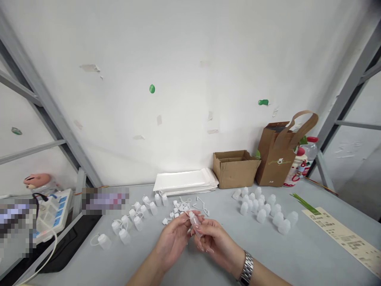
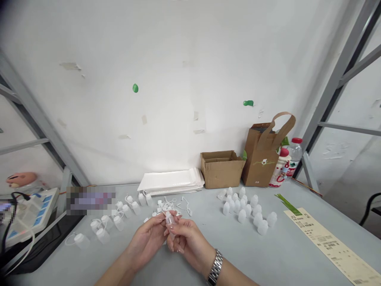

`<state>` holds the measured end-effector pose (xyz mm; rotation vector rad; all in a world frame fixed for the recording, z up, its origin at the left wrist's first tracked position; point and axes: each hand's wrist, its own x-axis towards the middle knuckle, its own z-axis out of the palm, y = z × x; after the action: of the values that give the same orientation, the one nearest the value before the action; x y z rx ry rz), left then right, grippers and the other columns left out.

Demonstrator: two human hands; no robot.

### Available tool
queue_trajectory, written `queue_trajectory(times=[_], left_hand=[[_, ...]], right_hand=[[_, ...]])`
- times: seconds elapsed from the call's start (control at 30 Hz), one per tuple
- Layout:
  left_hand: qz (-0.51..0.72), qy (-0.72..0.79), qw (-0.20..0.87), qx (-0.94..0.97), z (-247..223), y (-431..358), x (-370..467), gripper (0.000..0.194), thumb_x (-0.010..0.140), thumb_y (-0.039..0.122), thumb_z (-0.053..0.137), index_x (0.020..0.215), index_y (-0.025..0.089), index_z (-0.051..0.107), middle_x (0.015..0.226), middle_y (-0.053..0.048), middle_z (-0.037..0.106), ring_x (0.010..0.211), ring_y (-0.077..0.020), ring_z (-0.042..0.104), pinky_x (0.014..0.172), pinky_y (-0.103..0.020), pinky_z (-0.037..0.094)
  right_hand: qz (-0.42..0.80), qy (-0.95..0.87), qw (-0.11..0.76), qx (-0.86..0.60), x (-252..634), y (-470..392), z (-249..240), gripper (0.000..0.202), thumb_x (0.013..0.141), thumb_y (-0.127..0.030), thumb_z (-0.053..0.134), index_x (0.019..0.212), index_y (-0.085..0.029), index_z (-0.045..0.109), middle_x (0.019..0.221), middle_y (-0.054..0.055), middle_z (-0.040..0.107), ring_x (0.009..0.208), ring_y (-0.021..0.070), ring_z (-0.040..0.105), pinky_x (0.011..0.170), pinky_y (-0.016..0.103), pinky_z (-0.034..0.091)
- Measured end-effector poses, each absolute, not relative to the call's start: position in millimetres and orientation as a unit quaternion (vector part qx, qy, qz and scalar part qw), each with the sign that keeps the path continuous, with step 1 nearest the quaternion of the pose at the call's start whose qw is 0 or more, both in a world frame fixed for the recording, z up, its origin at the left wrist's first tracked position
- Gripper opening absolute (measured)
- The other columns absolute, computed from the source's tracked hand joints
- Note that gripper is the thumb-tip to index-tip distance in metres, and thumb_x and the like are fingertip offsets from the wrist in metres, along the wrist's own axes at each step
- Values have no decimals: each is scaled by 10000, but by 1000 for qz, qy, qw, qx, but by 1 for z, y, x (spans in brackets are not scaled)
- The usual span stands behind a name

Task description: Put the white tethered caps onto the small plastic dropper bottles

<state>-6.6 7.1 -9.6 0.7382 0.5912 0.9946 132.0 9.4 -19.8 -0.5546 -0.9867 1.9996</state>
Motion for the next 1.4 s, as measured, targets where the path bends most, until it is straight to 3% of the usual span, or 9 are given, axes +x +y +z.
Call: queue_trajectory(times=[0.27, 0.6, 0.73, 0.87, 0.97, 1.1, 1.17, 1.27, 1.4], left_hand=[[466, 228, 796, 312, -7, 5, -4, 207, 749, 199, 474, 918, 201, 594, 730, -17, 623, 684, -148, 554, 726, -299, 393], [480, 275, 780, 292, -7, 2, -2, 199, 805, 262, 493, 891, 157, 639, 900, -83, 676, 973, -213, 567, 739, -276, 443], [488, 312, 736, 351, -8, 2, 1, 302, 774, 375, 545, 929, 138, 652, 1019, -114, 655, 810, -214, 601, 521, -242, 421], [503, 399, 640, 423, -10, 3, 0, 388, 651, 340, 710, 985, 151, 651, 957, -96, 681, 672, -164, 591, 487, -217, 384], [493, 411, 642, 420, -8, 4, -2, 465, 639, 368, 714, 1049, 161, 635, 963, -114, 687, 775, -226, 618, 537, -251, 428], [483, 401, 655, 420, -1, 3, -4, 438, 696, 364, 659, 1095, 188, 612, 1132, -122, 632, 883, -256, 612, 582, -277, 453], [484, 380, 669, 417, -1, 2, -4, 403, 734, 333, 618, 1108, 184, 606, 1142, -113, 631, 944, -256, 598, 707, -314, 465], [496, 343, 689, 402, -4, 0, -3, 336, 770, 267, 564, 1085, 168, 623, 1107, -101, 653, 1085, -256, 535, 946, -364, 361], [503, 313, 702, 396, -8, -2, -3, 320, 795, 210, 496, 1084, 167, 625, 1107, -87, 656, 1156, -254, 484, 1022, -390, 274]], right_hand=[[831, -359, 398, -148, 132, 7, -20, 155, 712, -243, 605, 684, -96, 645, 391, -32, 549, 288, 19, 278, 445, 206, 254], [777, -441, 398, -209, 130, 8, -15, 209, 717, -303, 652, 713, -99, 603, 519, 9, 608, 343, 36, 397, 368, 176, 231], [699, -476, 447, -291, 125, 9, -22, 317, 607, -363, 750, 651, -150, 521, 542, -2, 604, 457, 93, 510, 394, 182, 362], [662, -500, 457, -319, 124, 9, -27, 356, 626, -437, 723, 749, -170, 522, 607, -15, 590, 542, 119, 539, 426, 201, 413], [643, -552, 432, -308, 128, 8, -20, 317, 707, -434, 659, 849, -164, 574, 704, -2, 595, 611, 122, 542, 540, 241, 457], [585, -620, 404, -332, 132, 4, -11, 271, 807, -413, 541, 804, -152, 617, 709, 13, 607, 638, 136, 550, 641, 274, 442], [514, -647, 406, -390, 132, 1, -12, 246, 811, -390, 536, 809, -157, 615, 697, 16, 613, 643, 149, 545, 631, 275, 430], [382, -687, 408, -464, 132, -3, -19, 193, 815, -348, 531, 823, -170, 603, 714, 25, 623, 642, 159, 536, 615, 272, 415], [258, -733, 388, -495, 131, -6, -26, 168, 841, -308, 482, 803, -175, 577, 714, 38, 614, 646, 172, 536, 623, 282, 409]])
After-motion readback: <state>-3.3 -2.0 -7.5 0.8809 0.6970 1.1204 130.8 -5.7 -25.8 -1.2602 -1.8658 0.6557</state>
